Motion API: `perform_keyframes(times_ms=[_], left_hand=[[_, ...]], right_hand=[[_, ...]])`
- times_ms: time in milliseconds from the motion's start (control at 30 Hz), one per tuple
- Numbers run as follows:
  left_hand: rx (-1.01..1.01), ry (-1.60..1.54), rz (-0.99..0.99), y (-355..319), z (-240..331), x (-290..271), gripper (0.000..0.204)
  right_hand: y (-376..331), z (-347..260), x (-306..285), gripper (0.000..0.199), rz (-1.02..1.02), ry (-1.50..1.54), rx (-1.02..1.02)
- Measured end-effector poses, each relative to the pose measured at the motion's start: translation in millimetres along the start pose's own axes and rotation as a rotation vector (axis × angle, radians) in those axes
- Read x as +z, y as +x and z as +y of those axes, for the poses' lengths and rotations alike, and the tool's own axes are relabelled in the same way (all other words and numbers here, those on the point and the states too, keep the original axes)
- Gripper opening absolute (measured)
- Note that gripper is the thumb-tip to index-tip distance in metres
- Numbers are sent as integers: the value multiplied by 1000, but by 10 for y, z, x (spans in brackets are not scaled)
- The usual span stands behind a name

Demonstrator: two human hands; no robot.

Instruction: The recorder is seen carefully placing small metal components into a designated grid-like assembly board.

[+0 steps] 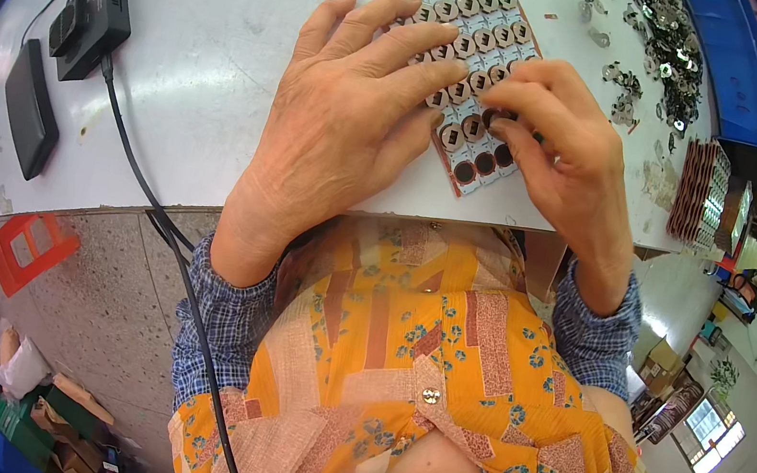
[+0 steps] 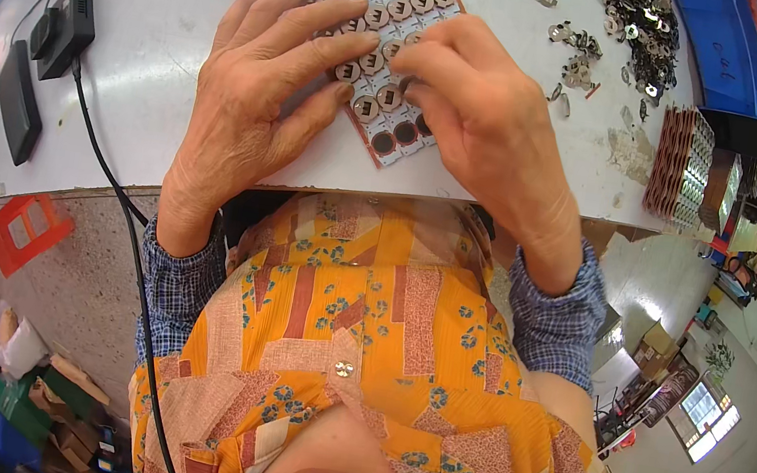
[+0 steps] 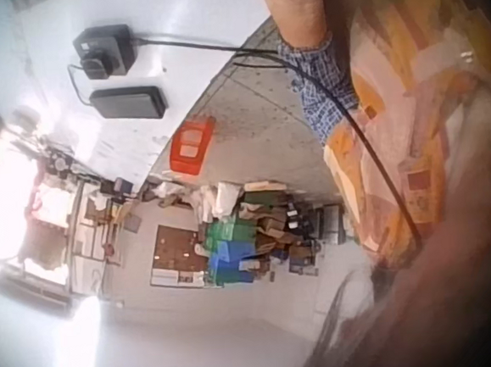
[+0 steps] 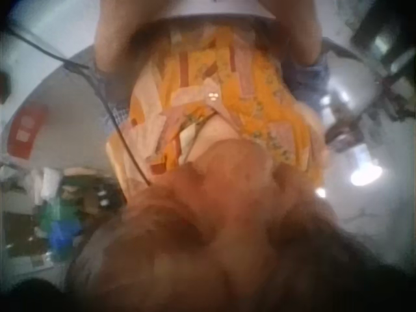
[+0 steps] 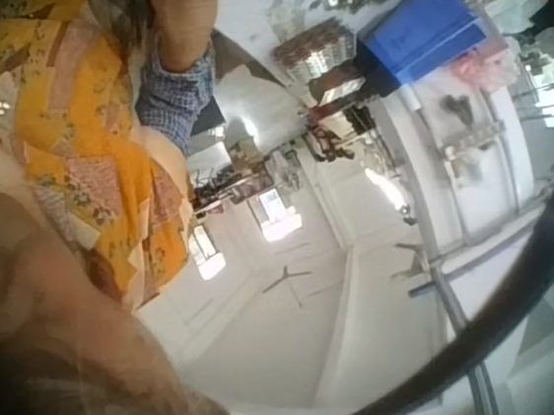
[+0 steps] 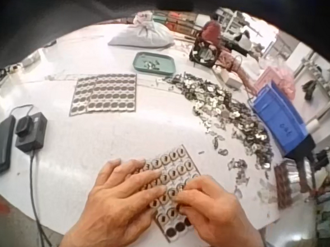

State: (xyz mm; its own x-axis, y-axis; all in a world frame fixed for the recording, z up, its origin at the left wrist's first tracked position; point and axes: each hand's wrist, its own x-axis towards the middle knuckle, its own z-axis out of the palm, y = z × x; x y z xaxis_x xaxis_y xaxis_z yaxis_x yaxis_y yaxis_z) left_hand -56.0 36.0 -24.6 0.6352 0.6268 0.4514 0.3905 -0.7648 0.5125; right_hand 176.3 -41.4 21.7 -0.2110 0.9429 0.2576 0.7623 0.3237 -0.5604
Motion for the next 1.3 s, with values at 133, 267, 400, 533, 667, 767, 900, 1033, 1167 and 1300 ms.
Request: perform_keyframes(times_ms=[133, 267, 400, 533, 667, 767, 900, 1033, 1167, 1300], left_hand=[[-12, -6, -7, -5, 5, 5, 43], [4, -7, -4, 1, -1, 5, 43], [-6, -12, -2, 3, -4, 5, 44], [-11, -23, -5, -2, -1, -3, 44], [-17, -20, -11, 7, 3, -4, 44], [-21, -23, -14, 5, 8, -6, 44], [-24, -14, -15, 3, 12, -4, 44], [-34, -6, -6, 13, 34, -1, 43], [-36, -7, -7, 23, 34, 6, 43], [-30, -10, -12, 9, 36, 6, 43]], right_hand=[[-190, -16, 126, 25, 69, 50, 250], [-258, -1, 172, 21, 144, 105, 305], [-241, -23, 196, 17, 146, 167, 274], [-200, -28, 172, 15, 139, 169, 261], [-190, -16, 115, 13, 78, 98, 264], [-183, 20, 99, 13, 49, 126, 235], [-137, 117, 37, 14, -29, 206, 181], [-61, 205, -42, 14, -148, 259, 135], [-79, 133, -2, 14, -99, 226, 180], [-135, 23, 36, 12, -66, 137, 199]])
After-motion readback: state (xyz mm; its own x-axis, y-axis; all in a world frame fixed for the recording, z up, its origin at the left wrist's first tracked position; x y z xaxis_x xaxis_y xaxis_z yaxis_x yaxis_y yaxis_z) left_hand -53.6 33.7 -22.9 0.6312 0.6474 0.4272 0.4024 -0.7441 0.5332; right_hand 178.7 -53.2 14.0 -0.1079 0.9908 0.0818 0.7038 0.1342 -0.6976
